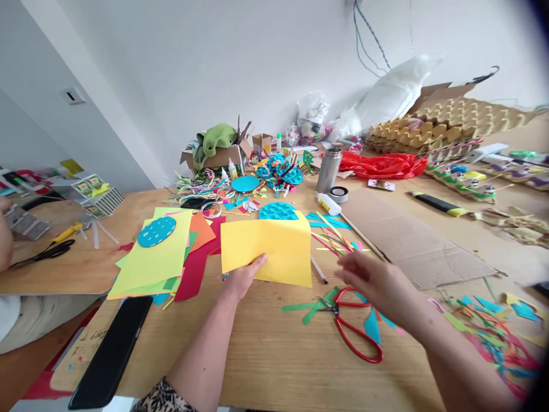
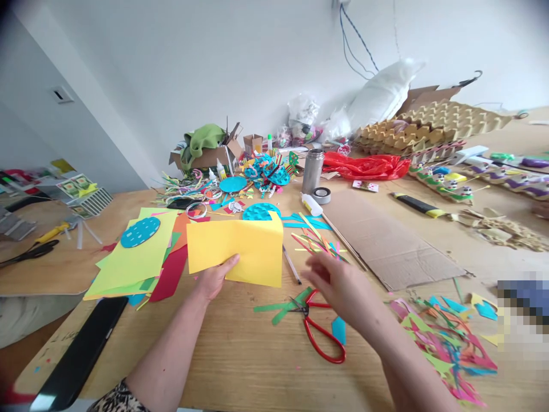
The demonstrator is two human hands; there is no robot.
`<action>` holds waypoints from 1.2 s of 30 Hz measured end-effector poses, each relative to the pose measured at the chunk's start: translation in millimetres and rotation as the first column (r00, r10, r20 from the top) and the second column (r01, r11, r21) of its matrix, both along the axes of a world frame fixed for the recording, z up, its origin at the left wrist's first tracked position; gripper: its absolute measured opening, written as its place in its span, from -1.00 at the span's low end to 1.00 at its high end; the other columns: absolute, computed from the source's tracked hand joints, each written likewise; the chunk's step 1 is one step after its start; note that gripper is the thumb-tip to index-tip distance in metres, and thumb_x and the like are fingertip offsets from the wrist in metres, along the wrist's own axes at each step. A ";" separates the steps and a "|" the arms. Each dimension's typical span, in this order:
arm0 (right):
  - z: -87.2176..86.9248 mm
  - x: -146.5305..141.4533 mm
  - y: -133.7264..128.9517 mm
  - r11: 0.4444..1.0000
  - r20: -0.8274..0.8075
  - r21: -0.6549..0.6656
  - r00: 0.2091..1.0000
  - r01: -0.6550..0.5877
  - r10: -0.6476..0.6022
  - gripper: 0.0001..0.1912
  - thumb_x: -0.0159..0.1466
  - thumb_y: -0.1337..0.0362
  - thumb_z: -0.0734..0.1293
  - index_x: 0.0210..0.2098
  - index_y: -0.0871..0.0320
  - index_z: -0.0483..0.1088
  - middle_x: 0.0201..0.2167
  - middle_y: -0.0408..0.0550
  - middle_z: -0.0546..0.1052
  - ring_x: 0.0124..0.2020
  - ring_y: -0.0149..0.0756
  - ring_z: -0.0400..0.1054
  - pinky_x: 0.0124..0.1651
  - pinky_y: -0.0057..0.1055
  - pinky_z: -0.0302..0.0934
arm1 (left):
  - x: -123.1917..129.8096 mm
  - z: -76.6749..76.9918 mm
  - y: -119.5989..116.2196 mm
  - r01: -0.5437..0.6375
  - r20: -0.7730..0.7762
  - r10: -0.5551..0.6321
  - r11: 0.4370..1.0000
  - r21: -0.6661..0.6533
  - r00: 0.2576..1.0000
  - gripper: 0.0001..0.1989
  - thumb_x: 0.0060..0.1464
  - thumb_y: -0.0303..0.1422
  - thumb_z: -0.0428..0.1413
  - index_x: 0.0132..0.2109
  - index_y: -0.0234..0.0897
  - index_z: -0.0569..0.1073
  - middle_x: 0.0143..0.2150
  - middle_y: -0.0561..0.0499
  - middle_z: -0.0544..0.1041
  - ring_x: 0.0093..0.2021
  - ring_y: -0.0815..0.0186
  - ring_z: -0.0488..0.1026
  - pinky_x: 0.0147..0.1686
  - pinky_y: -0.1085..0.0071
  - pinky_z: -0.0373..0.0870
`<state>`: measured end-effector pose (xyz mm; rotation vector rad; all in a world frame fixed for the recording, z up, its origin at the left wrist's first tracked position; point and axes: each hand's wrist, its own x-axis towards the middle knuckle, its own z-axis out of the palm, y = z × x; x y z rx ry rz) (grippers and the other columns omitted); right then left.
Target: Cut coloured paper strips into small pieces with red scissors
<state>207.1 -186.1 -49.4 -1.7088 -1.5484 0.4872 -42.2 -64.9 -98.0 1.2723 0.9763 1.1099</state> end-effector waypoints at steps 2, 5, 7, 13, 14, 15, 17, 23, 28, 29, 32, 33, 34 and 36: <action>-7.2 3.5 -18.7 0.987 0.178 -0.145 0.980 -0.063 0.089 -0.85 0.12 0.13 0.38 -0.39 0.07 0.46 -0.57 -0.12 0.53 -0.58 -0.27 0.40 -0.56 -0.43 0.20 | -0.2 0.2 0.5 -0.005 0.021 0.005 1.000 -0.003 1.000 -0.57 -0.15 -0.27 0.29 -0.05 -0.16 0.50 0.02 -0.01 0.52 0.12 0.18 0.36 0.20 0.23 0.18; -11.0 4.7 -32.2 0.977 0.107 -0.194 0.989 -0.084 0.106 -0.81 0.17 0.10 0.33 -0.33 0.06 0.50 -0.48 -0.08 0.57 -0.51 -0.24 0.44 -0.50 -0.40 0.27 | 0.5 3.0 -1.6 0.030 0.054 -0.027 0.998 -0.056 0.998 -0.56 -0.17 -0.28 0.29 -0.05 -0.17 0.51 -0.02 -0.01 0.54 0.09 0.17 0.39 0.20 0.21 0.18; -6.1 2.8 -28.5 0.974 -0.081 -0.180 0.989 -0.135 0.122 -0.72 0.19 0.06 0.32 -0.26 0.10 0.51 -0.42 -0.03 0.59 -0.45 -0.22 0.46 -0.43 -0.37 0.33 | 1.1 4.6 -4.2 0.101 0.095 -0.092 0.990 -0.101 0.991 -0.55 -0.16 -0.29 0.29 -0.04 -0.17 0.51 -0.04 -0.01 0.55 0.08 0.16 0.40 0.18 0.20 0.20; 7.4 -12.9 18.1 0.966 -0.639 -0.037 0.749 -0.257 0.175 -0.59 0.16 -0.03 0.33 -0.26 0.21 0.51 -0.36 0.00 0.55 -0.35 -0.28 0.43 -0.35 -0.43 0.34 | 2.2 4.0 -11.4 0.312 0.213 -0.265 0.922 -0.228 0.940 -0.51 -0.18 -0.36 0.30 -0.01 -0.16 0.50 -0.04 -0.03 0.55 0.07 0.10 0.41 0.16 0.15 0.24; 6.0 -16.0 25.4 0.982 -0.664 -0.010 0.736 -0.190 0.136 -0.61 0.13 -0.02 0.36 -0.33 0.21 0.51 -0.44 -0.04 0.53 -0.45 -0.35 0.39 -0.45 -0.49 0.30 | 2.6 4.5 -12.0 0.326 0.232 -0.272 0.915 -0.239 0.934 -0.51 -0.18 -0.35 0.30 -0.01 -0.18 0.50 -0.03 -0.05 0.55 0.07 0.09 0.41 0.16 0.15 0.24; 3.9 -19.0 31.4 0.993 -0.681 0.013 0.726 -0.121 0.097 -0.64 0.10 -0.01 0.39 -0.39 0.22 0.50 -0.50 -0.07 0.51 -0.52 -0.40 0.33 -0.51 -0.52 0.25 | 3.2 5.7 -12.3 0.332 0.247 -0.272 0.911 -0.247 0.930 -0.51 -0.17 -0.34 0.30 -0.01 -0.21 0.49 -0.02 -0.07 0.54 0.07 0.08 0.41 0.15 0.15 0.25; -1.7 -23.9 39.4 0.999 -0.700 0.044 0.713 -0.001 0.032 -0.66 0.05 0.01 0.43 -0.46 0.21 0.49 -0.58 -0.12 0.47 -0.60 -0.46 0.25 -0.58 -0.54 0.17 | 4.6 9.7 -12.3 0.339 0.287 -0.261 0.901 -0.269 0.922 -0.51 -0.12 -0.25 0.27 0.01 -0.26 0.48 0.00 -0.11 0.53 0.05 0.06 0.42 0.10 0.15 0.30; -15.1 -26.8 45.6 0.990 -0.719 0.054 0.693 0.127 -0.049 -0.72 0.02 0.07 0.46 -0.41 0.17 0.52 -0.56 -0.14 0.49 -0.57 -0.44 0.27 -0.58 -0.54 0.17 | 5.2 20.2 -6.3 0.469 0.486 -0.270 0.810 -0.352 0.831 -0.36 0.03 0.10 -0.02 -0.03 -0.38 0.47 -0.14 -0.21 0.58 -0.06 0.03 0.49 -0.18 0.20 0.46; -21.8 -25.9 46.4 0.983 -0.746 0.040 0.660 0.181 -0.091 -0.75 0.04 0.11 0.46 -0.37 0.15 0.54 -0.51 -0.15 0.53 -0.53 -0.43 0.31 -0.56 -0.55 0.20 | 2.2 15.6 -3.6 0.519 0.449 -0.361 0.800 -0.302 0.817 -0.30 -0.04 0.19 -0.04 -0.09 -0.37 0.50 -0.21 -0.20 0.59 -0.15 0.03 0.52 -0.33 0.25 0.48; -22.4 -26.2 46.4 0.982 -0.749 0.039 0.655 0.186 -0.094 -0.75 0.03 0.12 0.46 -0.37 0.15 0.54 -0.51 -0.15 0.53 -0.53 -0.43 0.31 -0.56 -0.54 0.20 | 2.1 14.8 -4.3 0.512 0.416 -0.376 0.809 -0.288 0.828 -0.33 -0.05 0.16 0.01 -0.10 -0.37 0.51 -0.21 -0.20 0.59 -0.17 0.03 0.52 -0.35 0.27 0.47; -23.4 -28.1 46.1 0.981 -0.758 0.030 0.644 0.193 -0.104 -0.73 0.01 0.12 0.47 -0.36 0.16 0.55 -0.51 -0.14 0.54 -0.53 -0.41 0.31 -0.56 -0.53 0.21 | 2.9 13.9 -8.3 0.465 0.291 -0.396 0.856 -0.225 0.871 -0.53 -0.07 -0.09 0.20 -0.10 -0.37 0.52 -0.17 -0.18 0.59 -0.15 0.05 0.52 -0.31 0.30 0.45; -23.8 -29.0 45.9 0.980 -0.759 0.027 0.642 0.196 -0.107 -0.72 0.01 0.11 0.47 -0.34 0.16 0.55 -0.51 -0.13 0.54 -0.53 -0.40 0.32 -0.56 -0.51 0.21 | 3.4 14.0 -9.9 0.448 0.261 -0.393 0.871 -0.203 0.882 -0.57 -0.08 -0.17 0.24 -0.10 -0.36 0.52 -0.15 -0.17 0.58 -0.13 0.06 0.51 -0.24 0.29 0.44; -24.4 -30.2 45.7 0.979 -0.758 0.026 0.643 0.200 -0.111 -0.70 0.00 0.11 0.47 -0.33 0.16 0.55 -0.51 -0.12 0.55 -0.52 -0.39 0.33 -0.55 -0.50 0.22 | 4.1 14.1 -11.3 0.434 0.241 -0.387 0.881 -0.186 0.890 -0.59 -0.09 -0.22 0.25 -0.09 -0.35 0.52 -0.13 -0.16 0.58 -0.10 0.08 0.50 -0.16 0.27 0.42; -26.2 -32.7 45.8 0.976 -0.741 0.032 0.661 0.214 -0.120 -0.68 0.01 0.10 0.46 -0.30 0.16 0.54 -0.50 -0.11 0.55 -0.52 -0.37 0.34 -0.56 -0.48 0.22 | 5.4 13.9 -13.3 0.416 0.214 -0.378 0.892 -0.178 0.901 -0.63 -0.08 -0.25 0.25 -0.11 -0.35 0.53 -0.10 -0.15 0.57 -0.05 0.08 0.47 -0.04 0.22 0.36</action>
